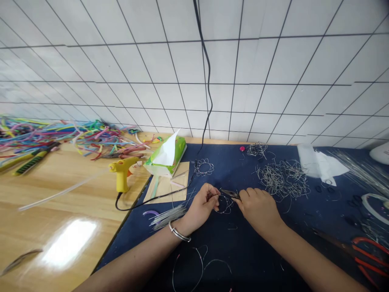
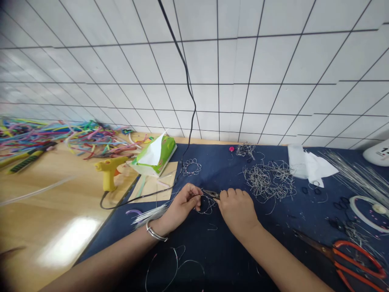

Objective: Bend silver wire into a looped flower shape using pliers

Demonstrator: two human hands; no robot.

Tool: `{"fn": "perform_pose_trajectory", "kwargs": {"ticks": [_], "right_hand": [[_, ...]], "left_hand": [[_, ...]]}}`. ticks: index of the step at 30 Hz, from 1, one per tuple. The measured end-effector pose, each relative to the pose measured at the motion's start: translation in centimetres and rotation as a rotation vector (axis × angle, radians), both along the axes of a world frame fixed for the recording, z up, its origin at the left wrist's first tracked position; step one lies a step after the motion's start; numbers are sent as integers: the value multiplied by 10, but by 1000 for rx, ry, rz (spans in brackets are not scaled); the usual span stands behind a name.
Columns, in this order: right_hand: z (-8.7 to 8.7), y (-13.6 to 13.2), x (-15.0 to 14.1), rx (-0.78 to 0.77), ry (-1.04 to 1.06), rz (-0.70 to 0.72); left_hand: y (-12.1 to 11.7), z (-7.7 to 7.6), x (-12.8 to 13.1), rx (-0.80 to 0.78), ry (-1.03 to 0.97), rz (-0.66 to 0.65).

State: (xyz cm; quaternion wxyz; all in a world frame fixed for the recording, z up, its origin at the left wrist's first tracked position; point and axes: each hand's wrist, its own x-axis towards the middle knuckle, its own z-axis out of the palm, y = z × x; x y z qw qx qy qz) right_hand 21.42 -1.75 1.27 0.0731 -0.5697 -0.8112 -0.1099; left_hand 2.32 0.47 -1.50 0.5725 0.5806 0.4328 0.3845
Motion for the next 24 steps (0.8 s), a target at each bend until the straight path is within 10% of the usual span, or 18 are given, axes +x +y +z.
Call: {"fn": "perform_pose_trajectory", "kwargs": {"ticks": [24], "right_hand": [[1, -1, -3, 36, -4, 9]], "left_hand": [[-2, -1, 2, -58, -66, 16]]}}
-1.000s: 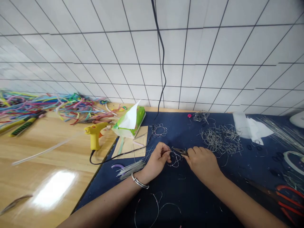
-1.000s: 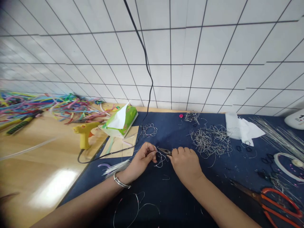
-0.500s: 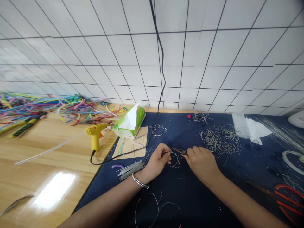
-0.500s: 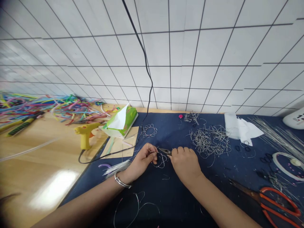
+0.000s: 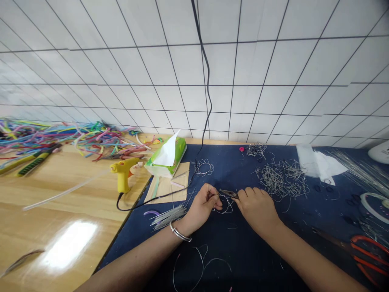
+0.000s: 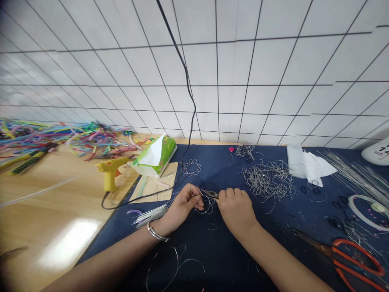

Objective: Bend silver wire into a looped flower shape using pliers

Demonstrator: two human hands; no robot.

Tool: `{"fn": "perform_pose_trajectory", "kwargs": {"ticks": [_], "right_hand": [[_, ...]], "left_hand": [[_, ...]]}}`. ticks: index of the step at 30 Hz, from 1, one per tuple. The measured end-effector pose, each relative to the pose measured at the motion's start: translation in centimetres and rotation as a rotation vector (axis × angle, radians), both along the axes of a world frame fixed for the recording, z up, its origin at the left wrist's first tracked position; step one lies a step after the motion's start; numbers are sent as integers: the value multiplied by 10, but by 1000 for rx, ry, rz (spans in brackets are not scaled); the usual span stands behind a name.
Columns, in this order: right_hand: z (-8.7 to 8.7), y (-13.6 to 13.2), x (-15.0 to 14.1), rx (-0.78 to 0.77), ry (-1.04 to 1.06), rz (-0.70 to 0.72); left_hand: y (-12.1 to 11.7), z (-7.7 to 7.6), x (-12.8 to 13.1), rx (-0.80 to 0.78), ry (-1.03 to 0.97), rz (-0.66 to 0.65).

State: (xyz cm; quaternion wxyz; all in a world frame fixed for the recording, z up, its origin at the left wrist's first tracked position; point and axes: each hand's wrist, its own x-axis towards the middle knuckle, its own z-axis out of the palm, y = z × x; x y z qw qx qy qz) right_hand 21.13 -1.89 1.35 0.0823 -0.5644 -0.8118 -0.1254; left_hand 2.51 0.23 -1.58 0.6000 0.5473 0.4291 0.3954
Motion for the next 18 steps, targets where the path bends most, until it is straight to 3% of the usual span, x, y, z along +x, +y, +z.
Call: {"fn": "perform_pose_trajectory", "kwargs": {"ticks": [18], "right_hand": [[3, -1, 1, 64, -3, 1]], "left_hand": [[-4, 4, 3, -57, -84, -5]]}}
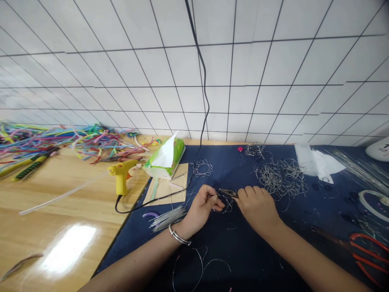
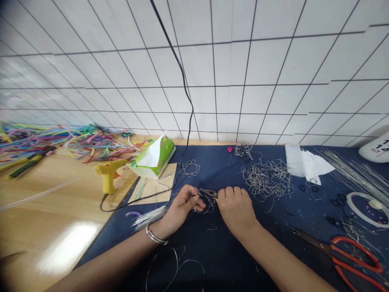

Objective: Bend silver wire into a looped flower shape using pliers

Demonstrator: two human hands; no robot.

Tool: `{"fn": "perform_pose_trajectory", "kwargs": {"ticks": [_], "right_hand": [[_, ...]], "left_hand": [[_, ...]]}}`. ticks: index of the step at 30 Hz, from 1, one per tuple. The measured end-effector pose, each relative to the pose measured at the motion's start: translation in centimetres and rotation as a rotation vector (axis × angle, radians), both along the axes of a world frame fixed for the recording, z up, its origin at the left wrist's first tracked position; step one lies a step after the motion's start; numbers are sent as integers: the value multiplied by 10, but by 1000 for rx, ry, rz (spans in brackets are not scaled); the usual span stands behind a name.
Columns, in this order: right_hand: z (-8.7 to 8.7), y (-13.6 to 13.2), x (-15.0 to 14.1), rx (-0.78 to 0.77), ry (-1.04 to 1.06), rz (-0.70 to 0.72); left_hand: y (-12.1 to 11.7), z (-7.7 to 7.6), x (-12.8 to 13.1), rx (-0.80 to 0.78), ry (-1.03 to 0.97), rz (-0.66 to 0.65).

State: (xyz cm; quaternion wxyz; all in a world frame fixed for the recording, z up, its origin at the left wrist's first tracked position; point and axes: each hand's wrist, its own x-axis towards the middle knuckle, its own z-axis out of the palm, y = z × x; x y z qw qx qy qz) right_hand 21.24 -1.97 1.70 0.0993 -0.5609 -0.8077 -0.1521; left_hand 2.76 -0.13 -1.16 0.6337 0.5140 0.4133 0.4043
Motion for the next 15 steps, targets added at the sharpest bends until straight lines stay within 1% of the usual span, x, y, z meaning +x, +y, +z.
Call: {"fn": "perform_pose_trajectory", "kwargs": {"ticks": [8, 15], "right_hand": [[-1, 0, -2, -13, -2, -8], [-4, -1, -3, 11, 6, 1]], "left_hand": [[-3, 3, 0, -22, -32, -5], [-3, 7, 0, -29, -42, 10]]}}
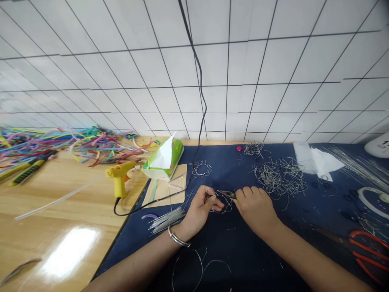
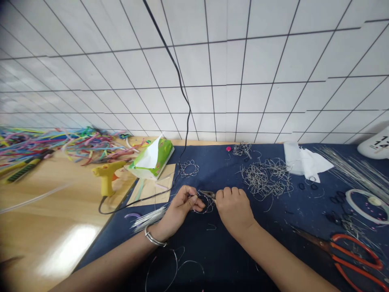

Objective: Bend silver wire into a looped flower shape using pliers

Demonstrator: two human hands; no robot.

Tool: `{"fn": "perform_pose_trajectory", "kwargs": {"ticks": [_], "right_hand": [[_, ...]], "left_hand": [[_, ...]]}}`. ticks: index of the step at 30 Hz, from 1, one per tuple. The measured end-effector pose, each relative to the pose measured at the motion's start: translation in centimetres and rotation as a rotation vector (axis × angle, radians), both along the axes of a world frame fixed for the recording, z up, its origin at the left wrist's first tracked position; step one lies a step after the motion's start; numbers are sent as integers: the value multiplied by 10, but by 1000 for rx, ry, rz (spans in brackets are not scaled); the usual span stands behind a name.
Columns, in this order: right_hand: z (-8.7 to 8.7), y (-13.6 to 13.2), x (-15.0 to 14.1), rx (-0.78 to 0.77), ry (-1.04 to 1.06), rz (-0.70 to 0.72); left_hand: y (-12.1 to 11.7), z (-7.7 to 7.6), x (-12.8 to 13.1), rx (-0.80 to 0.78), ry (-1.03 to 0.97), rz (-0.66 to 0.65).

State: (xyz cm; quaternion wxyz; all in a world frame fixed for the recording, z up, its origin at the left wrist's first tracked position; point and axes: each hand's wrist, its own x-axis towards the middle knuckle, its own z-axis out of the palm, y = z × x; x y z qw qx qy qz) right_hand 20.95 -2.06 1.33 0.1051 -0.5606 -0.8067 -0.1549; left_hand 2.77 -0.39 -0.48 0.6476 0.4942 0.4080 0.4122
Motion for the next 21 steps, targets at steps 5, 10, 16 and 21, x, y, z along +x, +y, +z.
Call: {"fn": "perform_pose_trajectory", "kwargs": {"ticks": [5, 10, 16, 21], "right_hand": [[0, -1, 1, -3, 1, -1], [1, -3, 3, -52, 14, -14], [0, -1, 6, -135, 38, -25], [-2, 0, 7, -157, 39, -23]], "left_hand": [[1, -2, 1, 10, 16, 3], [2, -7, -1, 59, 81, -26], [4, -14, -4, 145, 255, -19], [5, -13, -6, 177, 318, -6]]}}
